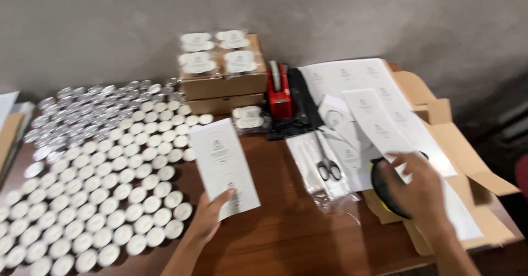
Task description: Cutting individual circular labels from a printed sheet using scissors at a workspace.
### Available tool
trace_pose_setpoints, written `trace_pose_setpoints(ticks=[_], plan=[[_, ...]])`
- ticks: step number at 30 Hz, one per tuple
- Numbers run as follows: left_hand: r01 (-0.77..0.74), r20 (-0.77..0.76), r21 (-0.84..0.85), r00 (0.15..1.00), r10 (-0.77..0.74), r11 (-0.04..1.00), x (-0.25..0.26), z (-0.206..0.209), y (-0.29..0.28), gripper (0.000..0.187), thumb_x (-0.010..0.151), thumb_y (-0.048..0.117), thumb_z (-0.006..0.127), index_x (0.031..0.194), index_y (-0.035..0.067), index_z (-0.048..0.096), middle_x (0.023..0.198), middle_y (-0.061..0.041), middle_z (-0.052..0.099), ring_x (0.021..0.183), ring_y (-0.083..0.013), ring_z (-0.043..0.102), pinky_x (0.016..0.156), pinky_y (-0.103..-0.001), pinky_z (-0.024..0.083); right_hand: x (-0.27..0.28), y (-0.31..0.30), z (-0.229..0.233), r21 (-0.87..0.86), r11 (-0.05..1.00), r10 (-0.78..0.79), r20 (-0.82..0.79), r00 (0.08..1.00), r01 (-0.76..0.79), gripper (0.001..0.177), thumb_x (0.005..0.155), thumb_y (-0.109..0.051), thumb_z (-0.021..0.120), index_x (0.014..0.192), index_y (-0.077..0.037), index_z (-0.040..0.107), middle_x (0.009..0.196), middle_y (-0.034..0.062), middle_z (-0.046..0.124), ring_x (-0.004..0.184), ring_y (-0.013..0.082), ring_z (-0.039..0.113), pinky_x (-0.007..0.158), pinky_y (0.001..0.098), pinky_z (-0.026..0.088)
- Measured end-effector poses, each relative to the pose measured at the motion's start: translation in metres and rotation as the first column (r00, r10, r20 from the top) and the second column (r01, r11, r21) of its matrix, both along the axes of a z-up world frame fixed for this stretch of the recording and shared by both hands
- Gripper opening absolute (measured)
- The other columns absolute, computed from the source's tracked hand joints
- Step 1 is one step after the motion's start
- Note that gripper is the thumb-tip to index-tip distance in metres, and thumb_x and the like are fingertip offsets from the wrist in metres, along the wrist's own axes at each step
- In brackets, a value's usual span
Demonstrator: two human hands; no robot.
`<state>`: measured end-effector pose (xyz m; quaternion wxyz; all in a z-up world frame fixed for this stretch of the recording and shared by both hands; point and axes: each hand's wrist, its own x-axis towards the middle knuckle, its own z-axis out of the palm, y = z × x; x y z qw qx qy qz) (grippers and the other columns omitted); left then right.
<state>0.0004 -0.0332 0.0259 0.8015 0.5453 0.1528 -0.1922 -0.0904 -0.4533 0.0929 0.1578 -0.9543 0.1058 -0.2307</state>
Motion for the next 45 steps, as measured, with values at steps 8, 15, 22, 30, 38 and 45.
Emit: trace_pose_setpoints(ticks=[8,15,22,30,38,45], plan=[[0.082,0.157,-0.004,0.984,-0.081,0.997,0.000,-0.025,0.014,0.055,0.084,0.013,0.074,0.135,-0.004,0.064,0.135,-0.017,0.071,0.122,-0.0281,0.068,0.108,-0.040,0.053,0.056,0.096,-0.022,-0.054,0.992,-0.126,-0.510,0.851,0.114,0.042,0.091,-0.055,0.056,0.111,-0.021,0.071,0.121,0.0041,0.071,0.114,0.0350,0.068,0.090,0.0529,0.054],[0.385,0.150,0.124,0.904,-0.401,0.914,-0.009,0.018,0.028,0.061,0.081,0.022,0.073,0.138,0.008,0.058,0.134,-0.010,0.070,0.127,-0.0252,0.066,0.109,-0.040,0.053,0.075,0.085,-0.001,-0.123,0.991,-0.129,-0.726,0.675,0.058,0.038,0.090,-0.050,0.066,0.116,-0.022,0.068,0.108,-0.0096,0.086,0.111,0.0210,0.072,0.085,0.0372,0.054],[0.454,0.125,0.140,0.873,-0.471,0.880,-0.007,0.015,0.041,0.070,0.079,0.017,0.076,0.143,0.013,0.047,0.137,-0.010,0.066,0.130,-0.0254,0.061,0.110,-0.042,0.053,0.072,0.042,0.000,0.605,0.785,0.171,-0.413,0.895,0.129,0.027,0.083,0.015,0.081,0.109,0.010,0.078,0.086,0.0285,0.078,0.084,0.0309,0.071,0.081,0.0364,0.054],[0.470,0.143,0.193,0.855,-0.498,0.861,-0.006,0.034,0.047,0.072,0.068,0.034,0.082,0.132,0.009,0.061,0.128,-0.010,0.073,0.118,-0.0235,0.069,0.103,-0.037,0.058,0.043,0.074,-0.111,0.962,-0.193,0.338,0.249,0.907,-0.192,0.039,0.084,0.002,0.067,0.122,-0.003,0.059,0.115,0.0302,0.064,0.097,0.0327,0.062,0.088,0.0341,0.048],[0.345,0.199,0.102,0.912,-0.359,0.933,-0.001,0.012,0.038,0.039,0.077,0.021,0.084,0.111,0.004,0.075,0.108,-0.010,0.080,0.100,-0.0229,0.076,0.089,-0.034,0.062,0.069,0.194,-0.103,0.924,-0.197,-0.022,0.330,0.944,-0.328,0.053,0.088,-0.006,0.072,0.136,-0.001,0.050,0.084,0.0107,0.059,0.079,0.0226,0.059,0.065,0.0243,0.044],[0.412,0.212,0.062,0.885,-0.415,0.909,-0.003,0.011,0.038,0.042,0.076,0.023,0.084,0.111,0.004,0.073,0.110,-0.010,0.078,0.101,-0.0215,0.074,0.090,-0.033,0.061,0.076,0.220,-0.071,0.992,-0.076,0.049,0.101,0.994,-0.097,0.030,0.079,-0.014,0.080,0.099,-0.014,0.057,0.097,0.0048,0.061,0.087,0.0211,0.058,0.078,0.0366,0.052]])
